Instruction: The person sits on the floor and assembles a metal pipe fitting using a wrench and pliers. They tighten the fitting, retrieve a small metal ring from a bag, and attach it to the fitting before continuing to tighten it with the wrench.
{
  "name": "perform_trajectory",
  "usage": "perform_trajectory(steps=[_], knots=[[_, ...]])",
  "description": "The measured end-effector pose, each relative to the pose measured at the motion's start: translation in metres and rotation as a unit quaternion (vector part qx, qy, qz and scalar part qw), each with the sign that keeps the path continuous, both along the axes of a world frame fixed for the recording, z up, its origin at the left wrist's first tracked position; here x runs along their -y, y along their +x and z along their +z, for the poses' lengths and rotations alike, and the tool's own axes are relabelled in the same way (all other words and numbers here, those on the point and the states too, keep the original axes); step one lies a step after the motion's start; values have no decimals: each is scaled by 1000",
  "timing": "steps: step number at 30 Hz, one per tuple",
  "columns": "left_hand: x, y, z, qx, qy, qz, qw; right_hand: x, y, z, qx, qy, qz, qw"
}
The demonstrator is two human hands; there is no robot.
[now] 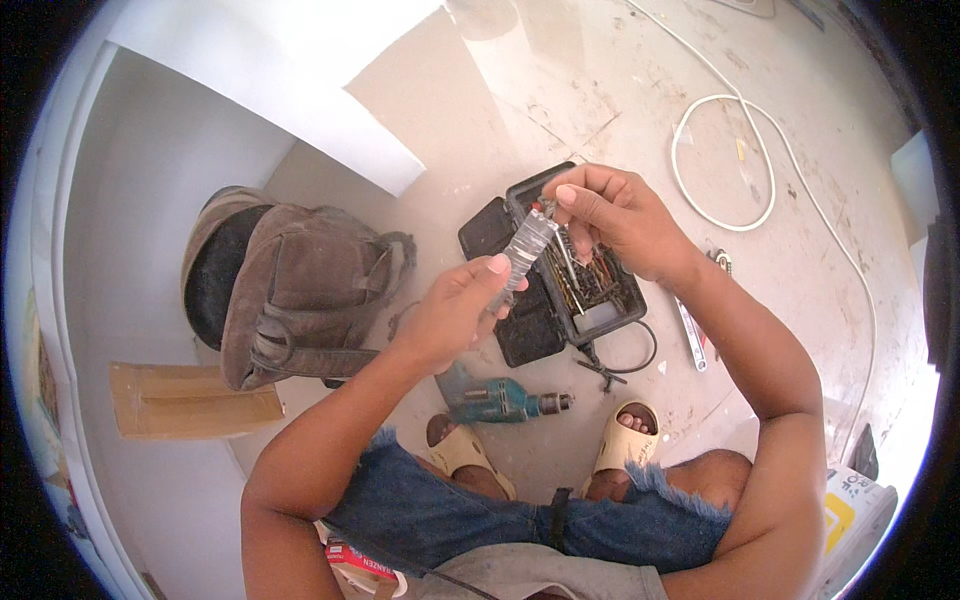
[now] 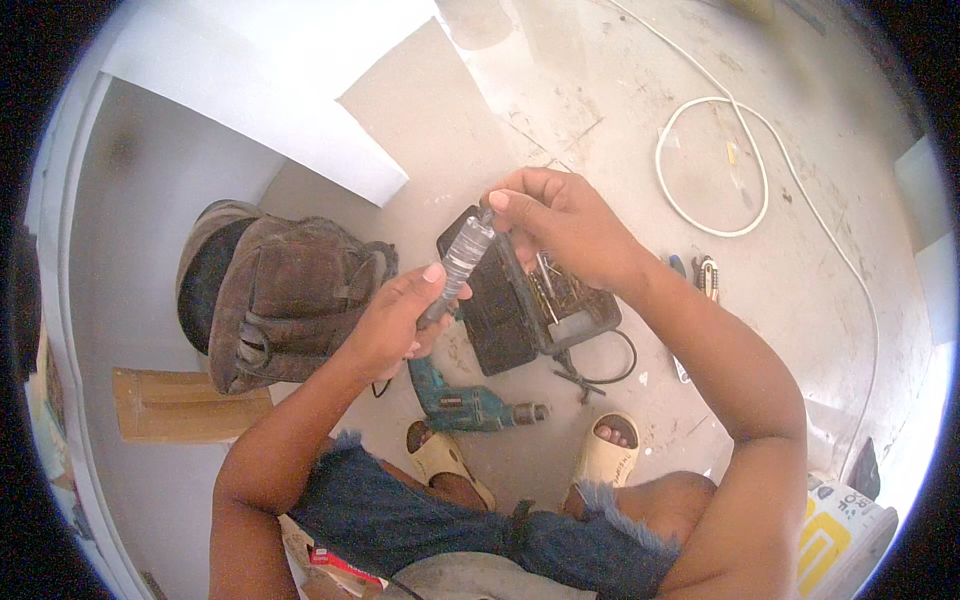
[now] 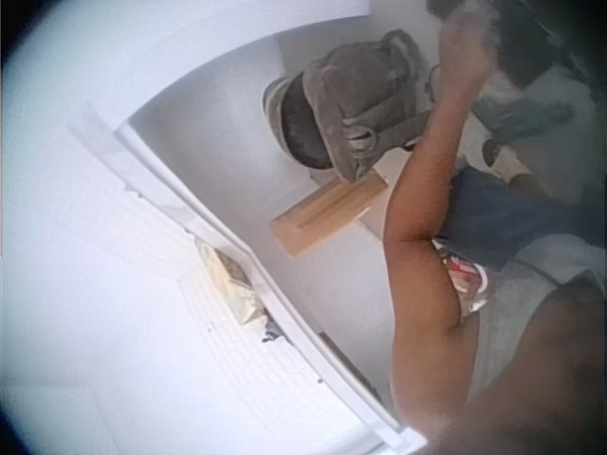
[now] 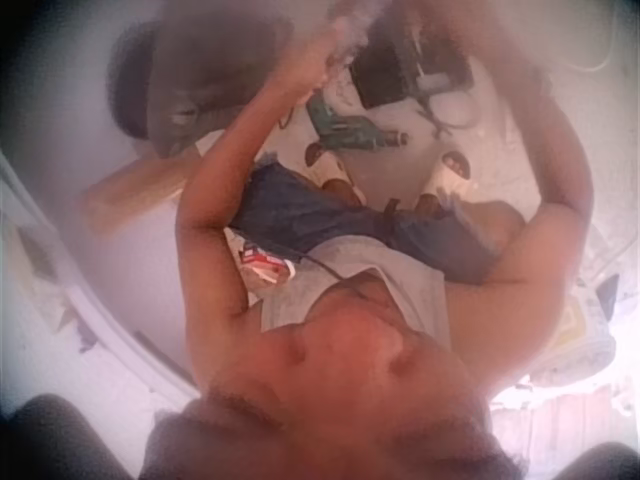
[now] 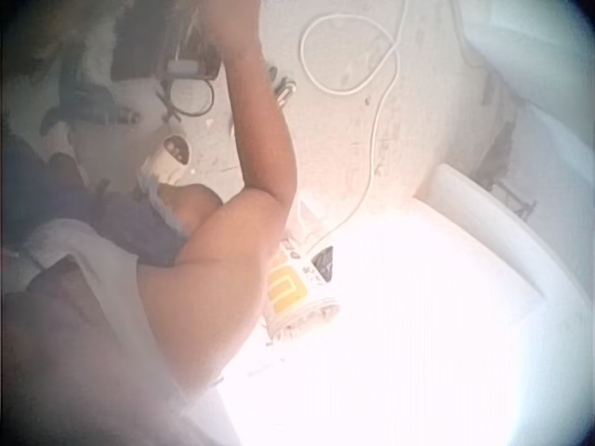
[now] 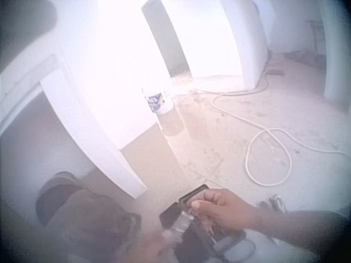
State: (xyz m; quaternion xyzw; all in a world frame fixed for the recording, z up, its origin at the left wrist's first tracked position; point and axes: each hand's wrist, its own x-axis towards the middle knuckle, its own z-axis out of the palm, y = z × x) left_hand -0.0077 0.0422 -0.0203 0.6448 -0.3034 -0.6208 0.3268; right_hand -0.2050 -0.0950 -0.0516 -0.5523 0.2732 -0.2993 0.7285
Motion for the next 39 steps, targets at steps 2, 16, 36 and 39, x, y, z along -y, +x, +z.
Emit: perform_trajectory(steps=[2, 16, 36, 39], knots=[[1, -2, 1, -8, -1, -18, 1000, 2, -1, -10, -3, 24, 9, 1000], [2, 9, -3, 207, -31, -192, 959, -1, -4, -18, -33, 62, -1, 998], [-91, 10, 87, 363, 94, -468, 800, -94, -42, 28, 16, -231, 349, 908], [-83, 0, 108, 352, 167, -586, 711, -113, -48, 32, 57, -211, 336, 916]])
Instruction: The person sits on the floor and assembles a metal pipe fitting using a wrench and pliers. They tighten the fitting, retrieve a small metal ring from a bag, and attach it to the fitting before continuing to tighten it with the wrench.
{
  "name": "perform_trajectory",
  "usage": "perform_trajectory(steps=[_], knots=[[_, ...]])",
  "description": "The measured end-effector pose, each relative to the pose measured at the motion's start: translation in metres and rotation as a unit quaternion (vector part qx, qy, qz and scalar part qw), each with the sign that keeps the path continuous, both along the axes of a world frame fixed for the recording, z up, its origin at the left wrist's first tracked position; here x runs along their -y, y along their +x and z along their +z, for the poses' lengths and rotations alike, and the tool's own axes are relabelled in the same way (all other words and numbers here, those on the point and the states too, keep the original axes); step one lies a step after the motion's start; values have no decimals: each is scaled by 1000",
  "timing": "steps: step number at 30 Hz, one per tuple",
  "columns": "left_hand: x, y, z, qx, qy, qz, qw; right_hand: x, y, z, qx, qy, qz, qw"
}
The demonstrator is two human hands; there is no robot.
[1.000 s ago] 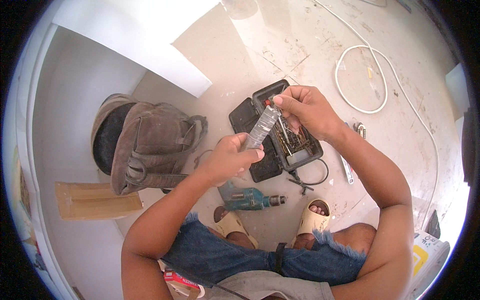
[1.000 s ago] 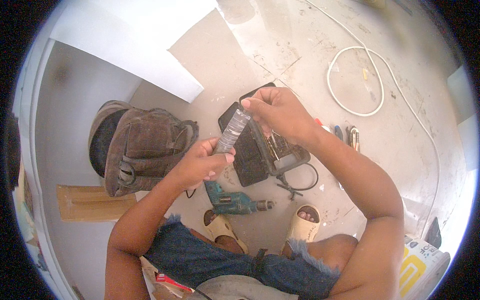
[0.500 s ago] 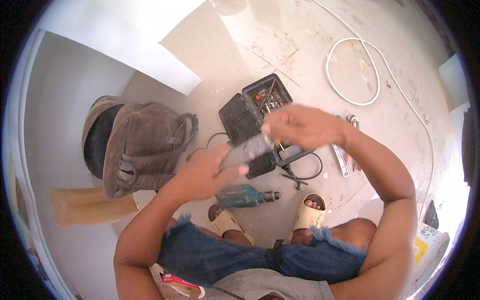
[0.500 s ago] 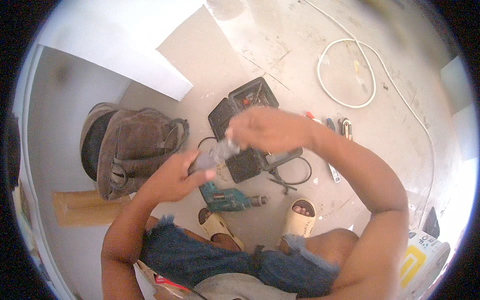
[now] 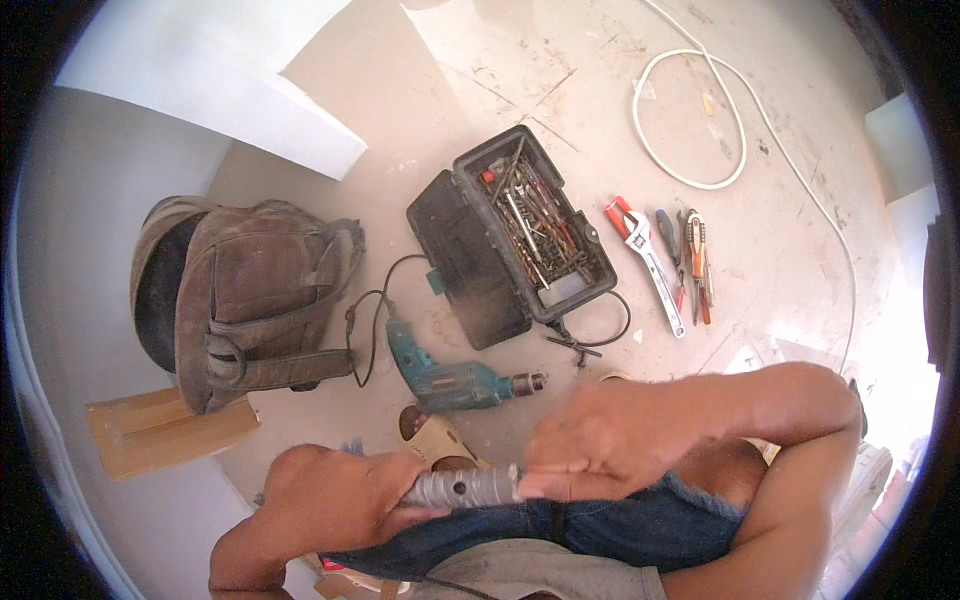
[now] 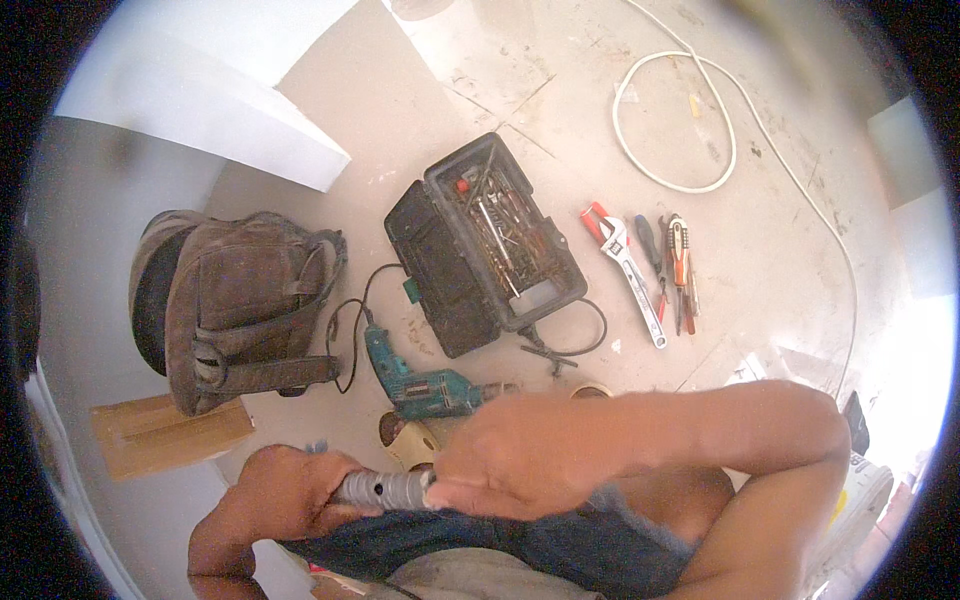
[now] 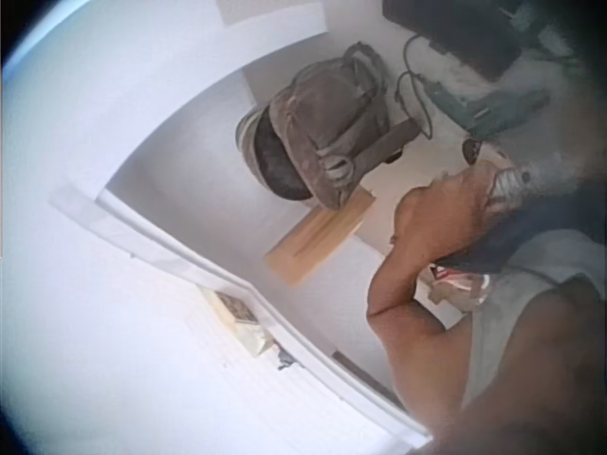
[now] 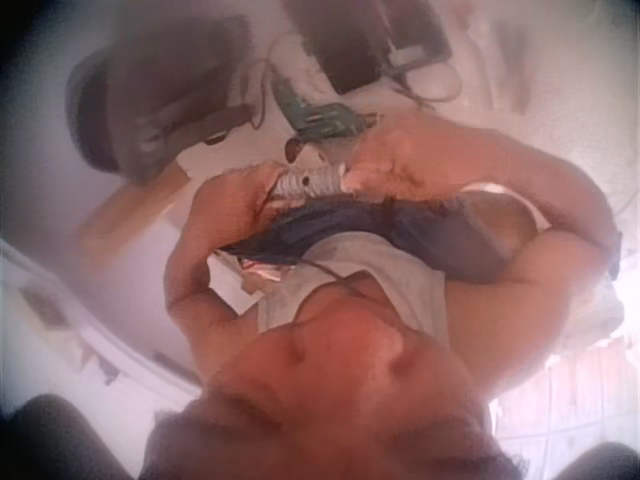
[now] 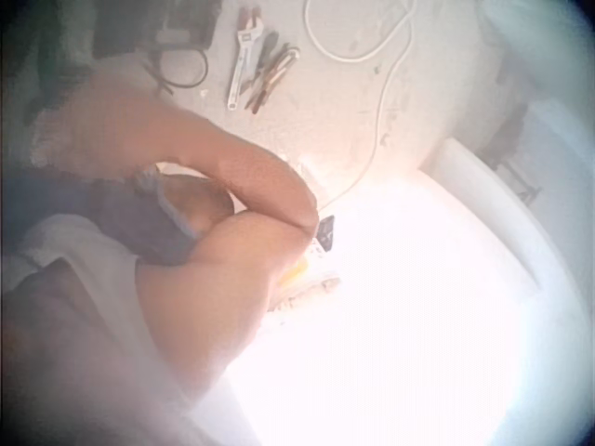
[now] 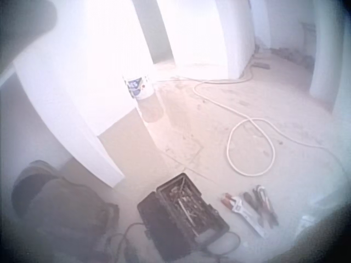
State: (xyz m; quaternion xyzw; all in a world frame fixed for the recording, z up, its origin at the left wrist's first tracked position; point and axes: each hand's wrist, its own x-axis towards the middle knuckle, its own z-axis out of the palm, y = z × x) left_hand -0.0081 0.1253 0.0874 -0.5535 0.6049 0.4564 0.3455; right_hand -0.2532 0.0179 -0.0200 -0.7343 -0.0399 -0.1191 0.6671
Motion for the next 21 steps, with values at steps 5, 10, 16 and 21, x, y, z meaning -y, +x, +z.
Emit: perform_trajectory(steps=[5, 10, 16, 21], knots=[[-11, 7, -4, -138, -71, 44, 987, -7, -9, 8, -3, -13, -6, 1000], [1, 18, -38, -222, -169, 243, 929, 35, 6, -2, -201, 231, -60, 950], [47, 2, -82, -386, -149, 584, 698, 45, 43, -33, -182, 224, -150, 946], [55, 1, -88, -331, -165, 626, 686, 37, 61, -37, -141, 249, -146, 947]])
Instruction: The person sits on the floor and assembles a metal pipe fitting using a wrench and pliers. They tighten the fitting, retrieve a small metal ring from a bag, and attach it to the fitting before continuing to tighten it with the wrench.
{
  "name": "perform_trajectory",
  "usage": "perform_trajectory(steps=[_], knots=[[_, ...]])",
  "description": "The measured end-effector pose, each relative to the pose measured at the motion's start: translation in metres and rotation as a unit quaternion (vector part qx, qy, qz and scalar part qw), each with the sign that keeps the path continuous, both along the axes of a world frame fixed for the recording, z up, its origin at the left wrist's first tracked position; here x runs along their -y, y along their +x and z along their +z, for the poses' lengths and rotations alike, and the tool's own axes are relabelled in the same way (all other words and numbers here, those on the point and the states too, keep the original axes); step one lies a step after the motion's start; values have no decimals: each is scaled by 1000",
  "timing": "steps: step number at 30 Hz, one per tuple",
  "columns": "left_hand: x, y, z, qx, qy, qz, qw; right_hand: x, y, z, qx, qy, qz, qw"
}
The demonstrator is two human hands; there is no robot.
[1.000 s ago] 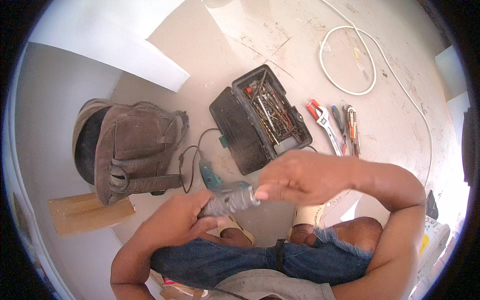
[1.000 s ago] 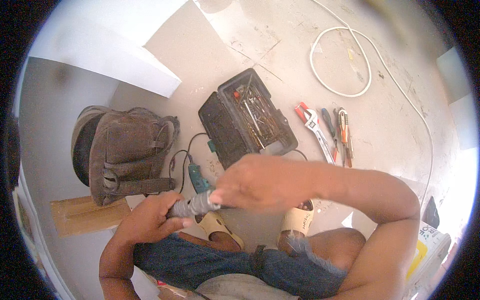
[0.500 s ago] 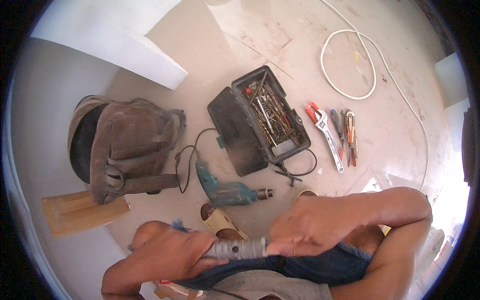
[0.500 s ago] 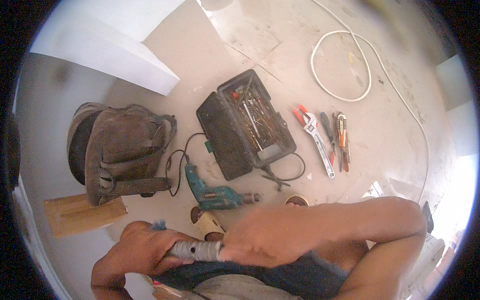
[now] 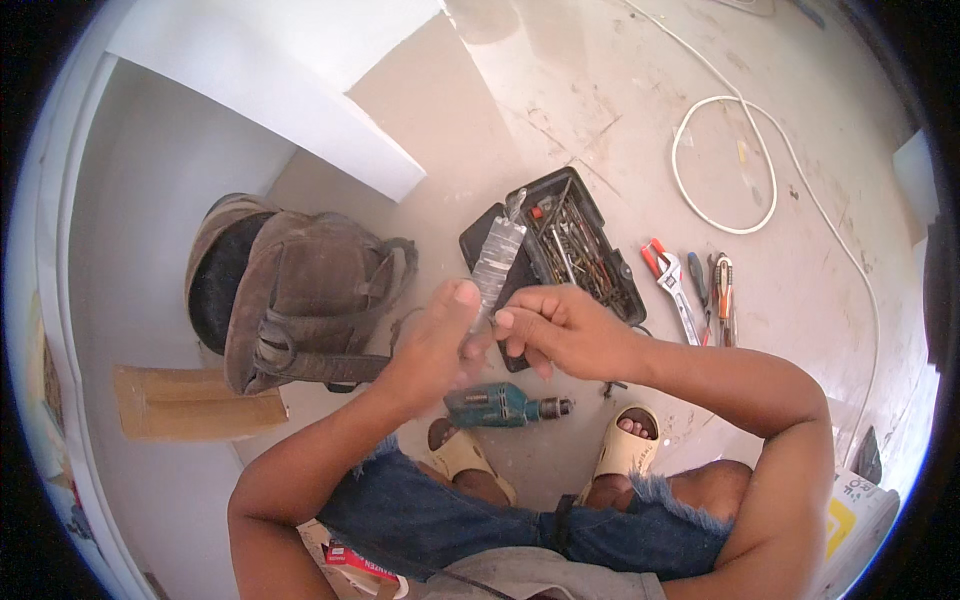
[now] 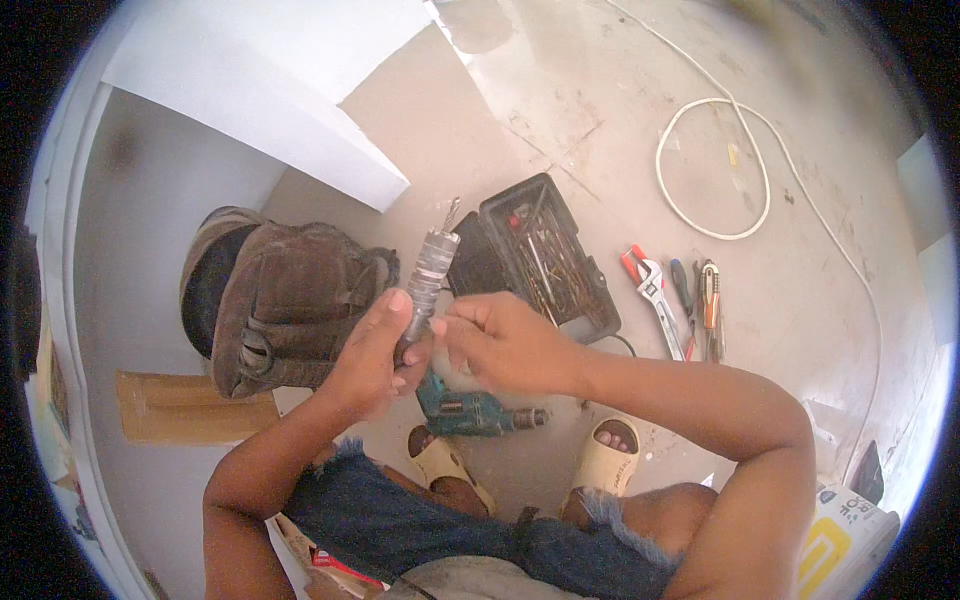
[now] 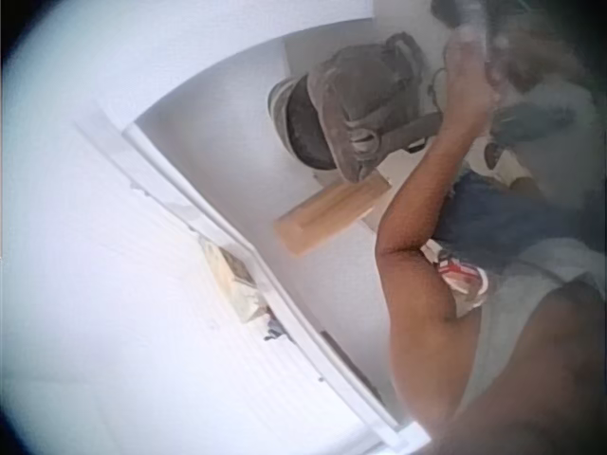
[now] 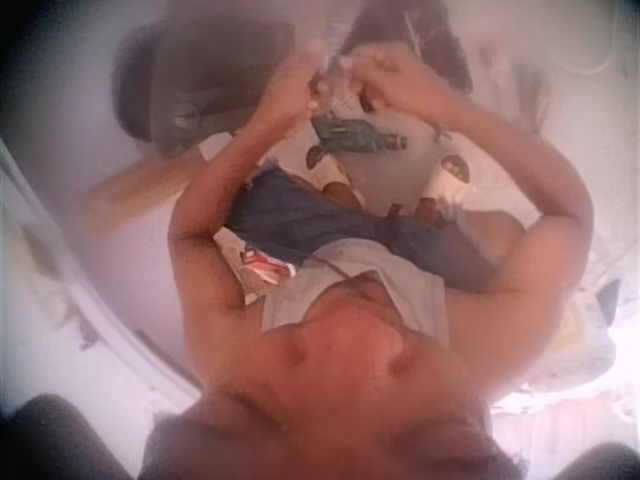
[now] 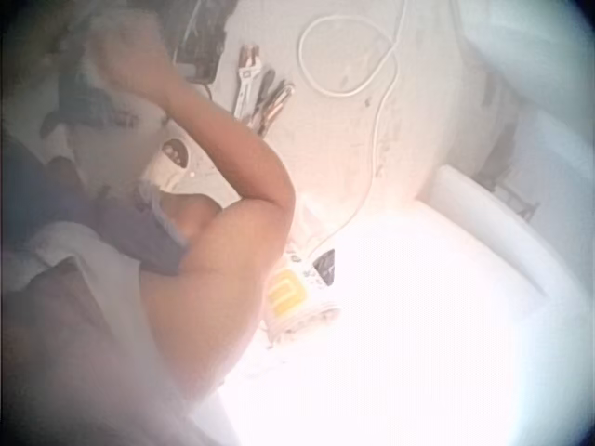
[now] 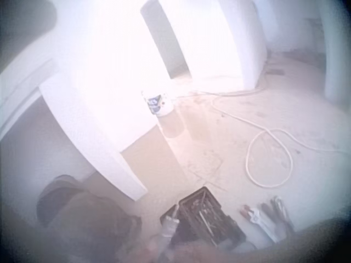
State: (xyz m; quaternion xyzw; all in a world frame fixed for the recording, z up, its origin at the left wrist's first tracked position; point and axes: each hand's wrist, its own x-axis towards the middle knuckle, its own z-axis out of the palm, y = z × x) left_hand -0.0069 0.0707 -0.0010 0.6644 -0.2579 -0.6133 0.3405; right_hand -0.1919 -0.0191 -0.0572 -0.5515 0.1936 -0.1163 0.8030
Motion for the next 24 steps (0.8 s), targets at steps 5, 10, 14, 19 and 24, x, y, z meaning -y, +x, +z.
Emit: perform_trajectory(steps=[5, 10, 14, 19, 24], knots=[[5, 0, -10, 12, -2, 5, 1000, 5, 2, -2, -44, 68, -32, 996], [4, 1, -39, 116, -37, 50, 991, -1, 10, -9, 23, -123, -134, 983], [9, 6, -38, 30, -24, 29, 999, -5, 8, -20, 44, -223, -162, 960], [18, 20, -28, -10, -67, 29, 997, 47, -42, -62, -39, -303, -93, 948], [24, 49, -26, -103, -77, 113, 985, 121, -166, -151, -538, -447, -105, 707]])
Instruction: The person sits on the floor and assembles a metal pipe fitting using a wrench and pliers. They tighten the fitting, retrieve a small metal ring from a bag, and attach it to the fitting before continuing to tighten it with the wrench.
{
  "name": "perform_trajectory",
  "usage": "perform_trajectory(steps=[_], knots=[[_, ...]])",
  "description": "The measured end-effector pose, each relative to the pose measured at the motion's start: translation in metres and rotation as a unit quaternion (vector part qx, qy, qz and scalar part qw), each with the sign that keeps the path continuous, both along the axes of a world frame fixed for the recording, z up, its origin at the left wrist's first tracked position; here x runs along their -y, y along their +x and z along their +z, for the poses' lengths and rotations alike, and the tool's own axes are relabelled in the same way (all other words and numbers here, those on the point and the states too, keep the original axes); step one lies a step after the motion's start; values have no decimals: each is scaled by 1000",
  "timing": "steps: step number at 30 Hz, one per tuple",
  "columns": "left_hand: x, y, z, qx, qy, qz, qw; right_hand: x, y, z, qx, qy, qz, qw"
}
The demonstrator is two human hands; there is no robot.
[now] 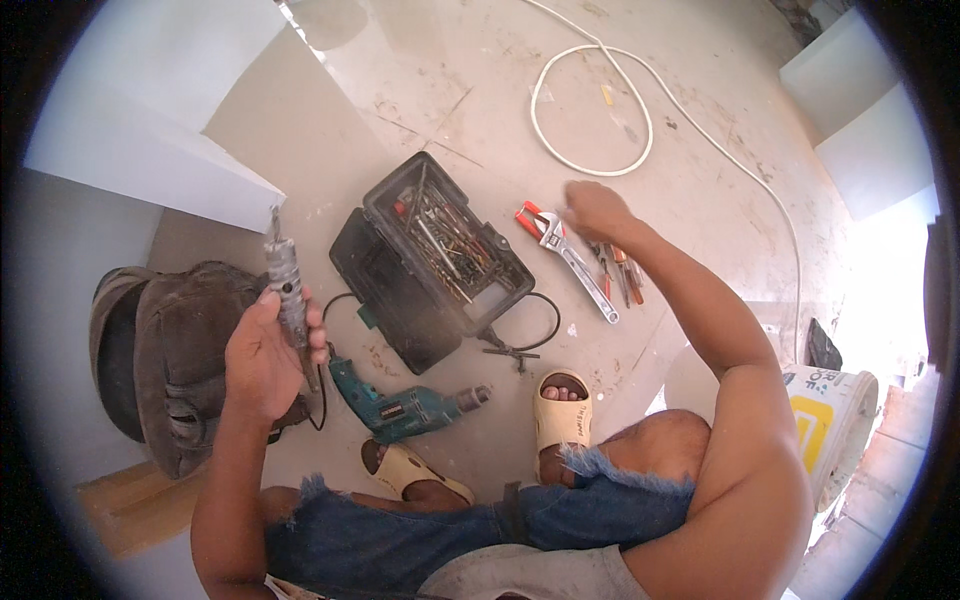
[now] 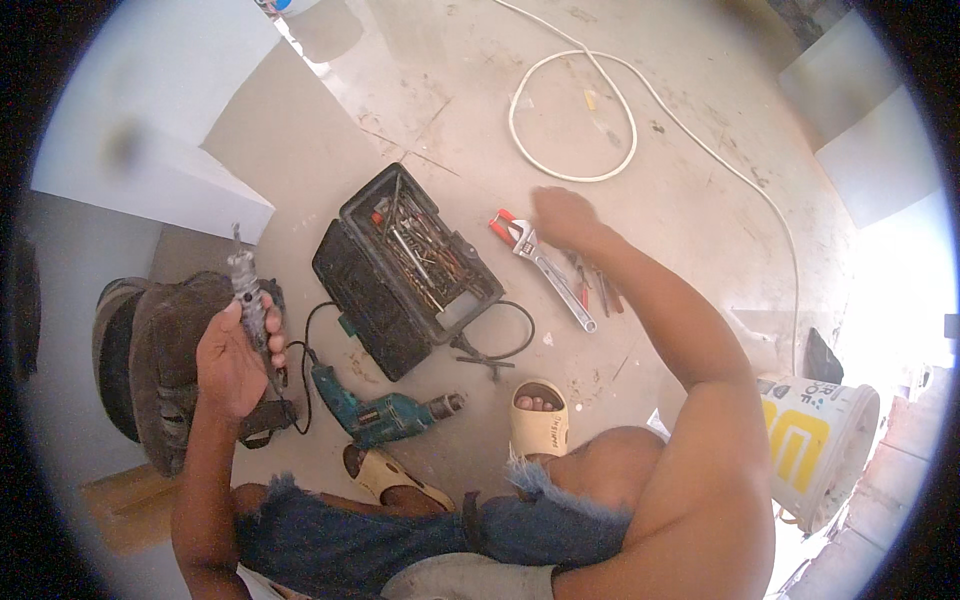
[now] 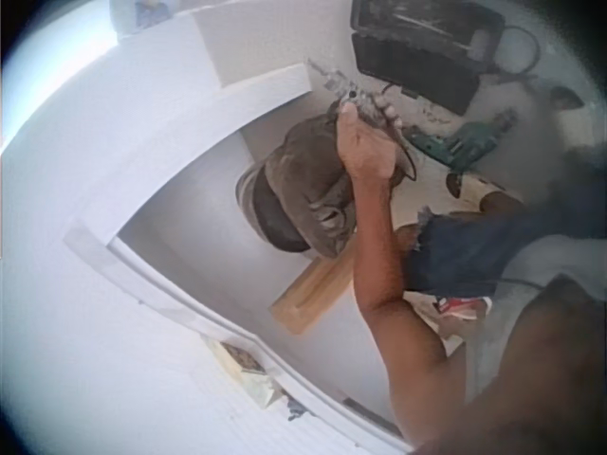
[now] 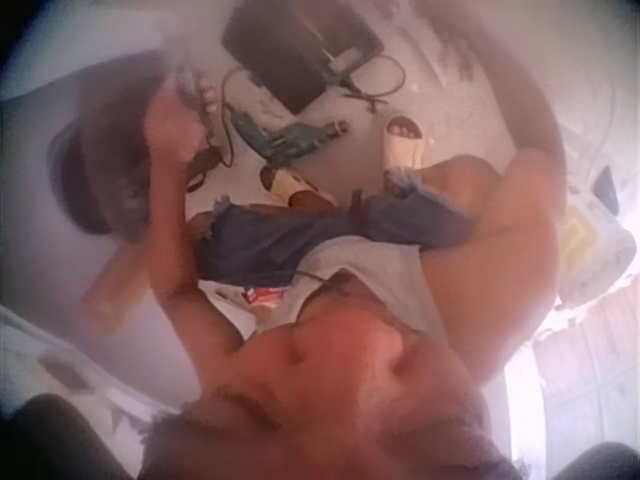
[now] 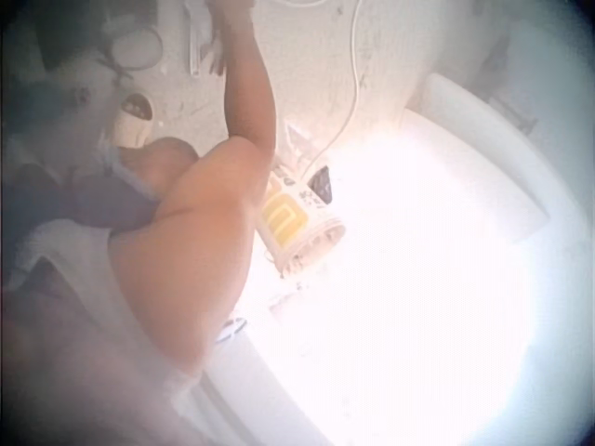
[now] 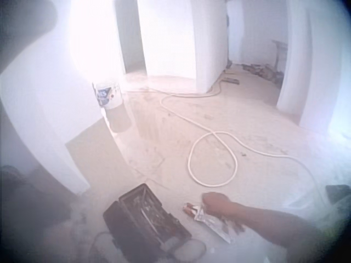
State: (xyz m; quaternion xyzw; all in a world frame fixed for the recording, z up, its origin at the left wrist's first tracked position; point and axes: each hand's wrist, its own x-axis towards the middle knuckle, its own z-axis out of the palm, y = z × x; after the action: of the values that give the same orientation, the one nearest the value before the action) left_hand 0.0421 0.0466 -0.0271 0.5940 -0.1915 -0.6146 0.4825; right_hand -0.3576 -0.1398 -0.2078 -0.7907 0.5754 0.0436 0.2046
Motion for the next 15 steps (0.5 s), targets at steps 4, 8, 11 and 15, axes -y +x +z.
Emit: perform_trajectory(steps=[4, 8, 11, 15], knots=[[-7, 24, -14, -24, -22, -81, 996, -22, -59, -55, -48, 113, -40, 992], [-2, 16, -20, 43, 6, -67, 997, -79, -43, -73, -21, 96, -32, 995], [-4, 9, -19, 61, 10, -83, 995, -88, -33, -78, -36, 112, -28, 993], [-7, -1, -15, 105, 27, -109, 988, -43, -54, -61, -35, 96, -108, 989]])
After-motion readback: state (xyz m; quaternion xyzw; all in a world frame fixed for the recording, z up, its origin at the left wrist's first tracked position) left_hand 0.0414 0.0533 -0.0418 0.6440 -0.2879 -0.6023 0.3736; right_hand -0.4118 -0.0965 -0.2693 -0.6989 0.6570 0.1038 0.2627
